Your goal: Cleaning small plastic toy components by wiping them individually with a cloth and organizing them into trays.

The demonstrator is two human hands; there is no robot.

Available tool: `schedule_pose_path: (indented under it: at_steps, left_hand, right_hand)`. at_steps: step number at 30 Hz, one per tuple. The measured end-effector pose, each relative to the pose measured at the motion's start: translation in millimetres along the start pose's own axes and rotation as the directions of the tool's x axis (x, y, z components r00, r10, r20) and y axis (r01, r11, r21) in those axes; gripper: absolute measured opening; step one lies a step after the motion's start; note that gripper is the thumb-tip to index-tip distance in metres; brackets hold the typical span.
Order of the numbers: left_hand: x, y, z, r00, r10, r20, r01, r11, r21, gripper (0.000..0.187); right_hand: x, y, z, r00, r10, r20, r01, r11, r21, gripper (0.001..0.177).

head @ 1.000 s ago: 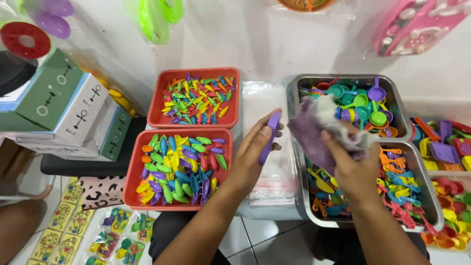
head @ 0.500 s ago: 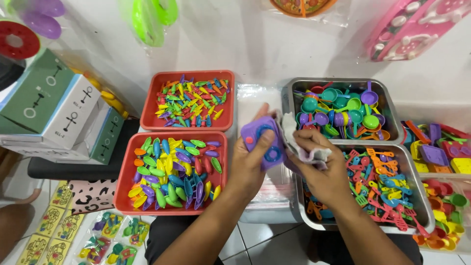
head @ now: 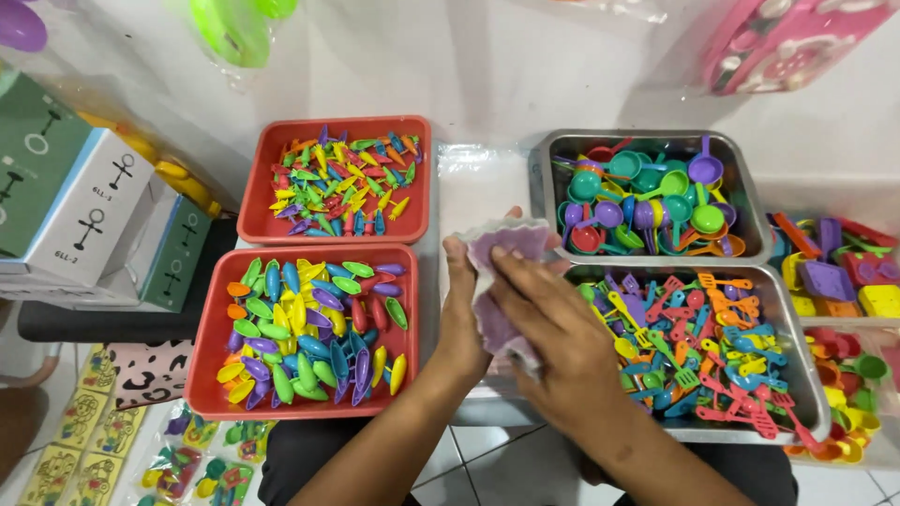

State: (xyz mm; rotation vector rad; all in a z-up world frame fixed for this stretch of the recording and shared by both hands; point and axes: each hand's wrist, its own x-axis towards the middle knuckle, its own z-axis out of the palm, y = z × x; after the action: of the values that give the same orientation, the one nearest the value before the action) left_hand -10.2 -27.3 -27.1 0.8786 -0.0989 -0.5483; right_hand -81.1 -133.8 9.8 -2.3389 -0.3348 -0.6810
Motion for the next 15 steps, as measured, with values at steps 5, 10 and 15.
schedule_pose_path:
  at_steps: [5,10,15]
  left_hand:
    - [-3.0,9.0,5.1,0.999,0.020,-0.048,0.012,0.817,0.577,0.092]
    - [-0.6,21.3,8.2,0.989,0.145,0.029,-0.136,0.813,0.566,0.092]
    - [-7.0,19.4,6.1,1.000,0.004,0.003,-0.005,0.713,0.701,0.091]
  right_hand:
    - [2.7,7.2,-7.6,0.999,0.037,0.016,-0.035,0.989,-0.144,0.066]
    - [-1.9,5.6,-3.3,0.994,-0.108,0.030,0.110,0.988,-0.107,0.052]
    - [4.4,8.7,-1.4,0.992,-0.126,0.019,0.127,0.987,-0.097,0.045]
